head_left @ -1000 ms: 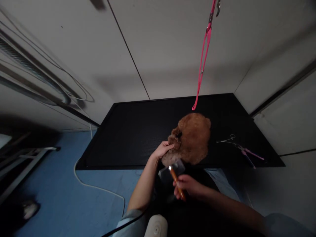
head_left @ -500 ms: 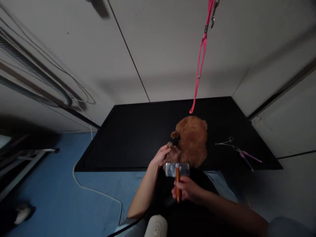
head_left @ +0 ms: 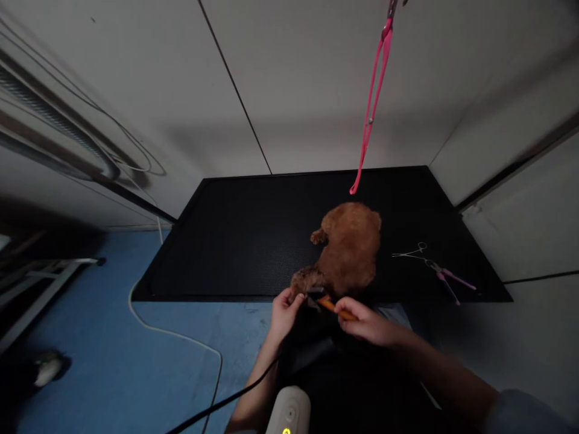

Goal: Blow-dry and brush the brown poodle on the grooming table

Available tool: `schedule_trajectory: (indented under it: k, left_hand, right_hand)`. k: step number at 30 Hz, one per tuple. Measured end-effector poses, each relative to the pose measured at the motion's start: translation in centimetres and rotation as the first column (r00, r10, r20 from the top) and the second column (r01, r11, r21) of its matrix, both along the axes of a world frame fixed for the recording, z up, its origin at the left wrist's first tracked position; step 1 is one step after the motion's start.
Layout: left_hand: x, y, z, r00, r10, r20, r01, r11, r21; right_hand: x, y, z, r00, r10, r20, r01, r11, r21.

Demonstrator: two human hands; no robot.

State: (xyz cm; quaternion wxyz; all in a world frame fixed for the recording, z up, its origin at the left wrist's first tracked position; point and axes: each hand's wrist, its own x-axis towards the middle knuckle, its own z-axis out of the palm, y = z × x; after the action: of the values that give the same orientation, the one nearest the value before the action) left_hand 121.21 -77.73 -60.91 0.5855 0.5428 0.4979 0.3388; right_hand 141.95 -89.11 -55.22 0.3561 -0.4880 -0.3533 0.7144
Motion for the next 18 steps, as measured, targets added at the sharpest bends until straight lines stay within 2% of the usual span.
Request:
schedule_trajectory:
  k: [2,5,6,9,10,11,14,15,17,18]
  left_hand:
    - [0.3,-2.0,-0.8,0.999,-0.023,-0.023,0.022,0.999,-0.032]
    - [1.5,-4.3,-1.5,0.996,-0.088,-0.005,0.087,0.995,-0.04]
    - [1.9,-4.7,-1.6,0.995,-0.105,-0.005,0.104,0.994,-0.034]
    - [2.3,-5.3,-1.8,0.991,-0.126,-0.048,0.126,0.992,-0.006]
    - [2.3,-5.2,-1.8,0.989,-0.127,-0.069,0.128,0.992,0.009]
    - [2.2,-5.1,-1.8,0.987,-0.132,-0.088,0.134,0.991,0.025]
    - [1.7,-4.5,-1.8,0.979,-0.157,-0.133,0.168,0.983,0.078]
    - [1.6,-4.4,-1.8,0.974,-0.17,-0.147,0.185,0.978,0.092]
    - [1.2,-4.0,-1.8,0.965,-0.191,-0.182,0.213,0.97,0.113]
    - [1.0,-3.8,-1.7,0.96,-0.195,-0.2,0.223,0.967,0.125]
  right_hand:
    - [1.5,1.7,1.5,0.999,-0.042,-0.027,0.044,0.996,0.082]
    - [2.4,4.5,2.5,0.944,-0.3,0.139,0.258,0.931,0.257]
    - [2.4,5.2,2.5,0.923,-0.334,0.191,0.268,0.914,0.304]
    - [2.5,6.9,2.1,0.944,-0.227,0.24,0.15,0.941,0.302]
    - [2.6,7.2,1.9,0.942,-0.228,0.247,0.15,0.942,0.3]
    - [2.7,7.6,1.7,0.922,-0.284,0.264,0.194,0.927,0.321]
    - [2.6,8.4,1.3,0.813,-0.516,0.27,0.369,0.815,0.447]
    - [2.5,8.6,1.1,0.816,-0.522,0.248,0.381,0.809,0.447]
    - [2.1,9.1,0.9,0.857,-0.47,0.209,0.367,0.844,0.391]
    - [2.0,9.3,0.8,0.856,-0.475,0.205,0.38,0.845,0.376]
